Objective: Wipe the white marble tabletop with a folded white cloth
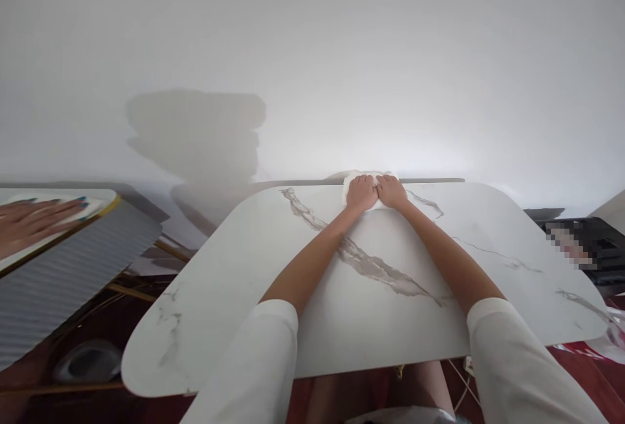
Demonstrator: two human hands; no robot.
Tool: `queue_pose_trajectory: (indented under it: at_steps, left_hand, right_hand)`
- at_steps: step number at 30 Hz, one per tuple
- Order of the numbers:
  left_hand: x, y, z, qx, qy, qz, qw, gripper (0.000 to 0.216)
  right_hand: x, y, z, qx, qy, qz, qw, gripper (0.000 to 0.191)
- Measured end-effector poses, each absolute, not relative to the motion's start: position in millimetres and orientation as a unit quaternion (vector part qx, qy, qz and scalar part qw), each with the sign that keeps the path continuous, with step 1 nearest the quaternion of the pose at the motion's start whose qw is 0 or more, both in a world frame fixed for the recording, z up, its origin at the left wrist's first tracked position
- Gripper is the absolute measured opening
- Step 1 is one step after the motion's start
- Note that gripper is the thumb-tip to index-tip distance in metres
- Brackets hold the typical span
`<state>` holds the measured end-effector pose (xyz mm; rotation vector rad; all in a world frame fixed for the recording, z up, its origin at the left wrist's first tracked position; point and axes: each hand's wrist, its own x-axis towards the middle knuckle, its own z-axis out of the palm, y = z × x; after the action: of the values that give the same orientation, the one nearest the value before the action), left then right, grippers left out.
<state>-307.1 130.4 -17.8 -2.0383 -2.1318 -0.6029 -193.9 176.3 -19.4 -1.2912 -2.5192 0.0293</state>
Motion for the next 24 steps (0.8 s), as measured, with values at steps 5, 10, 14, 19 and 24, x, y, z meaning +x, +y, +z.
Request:
queue_pose_trajectory:
  at_steps: [5,10,14,19,24]
  left_hand:
    - [-293.4,137.3,-16.7,-0.684,-0.699,-0.2,0.068,0.022]
    - [-291.3,127.2,-14.3,-0.689,-0.693,-0.201,0.069,0.023]
    - [-284.6,111.7,-15.1,-0.691,-0.688,-0.208,0.078,0.023]
    - [-276.3,89.5,-20.0,-0.695,-0.679,-0.221,0.084,0.023]
    - [-268.3,61.6,-20.4,-0.701,-0.672,-0.223,0.083,0.023]
  right_hand:
    - [-179.2,185.8,-19.7,-0.455,-0.878,-0.002,0.146,0.039]
    - [-176.9,178.5,-19.3,-0.45,-0.879,-0.027,0.152,0.041]
    - [-168.9,163.4,-19.8,-0.45,-0.877,-0.042,0.161,0.045]
    - [-158.0,138.3,-20.5,-0.458,-0.874,-0.032,0.162,0.045]
    - [-149.5,110.1,-21.9,-0.456,-0.873,-0.026,0.169,0.046]
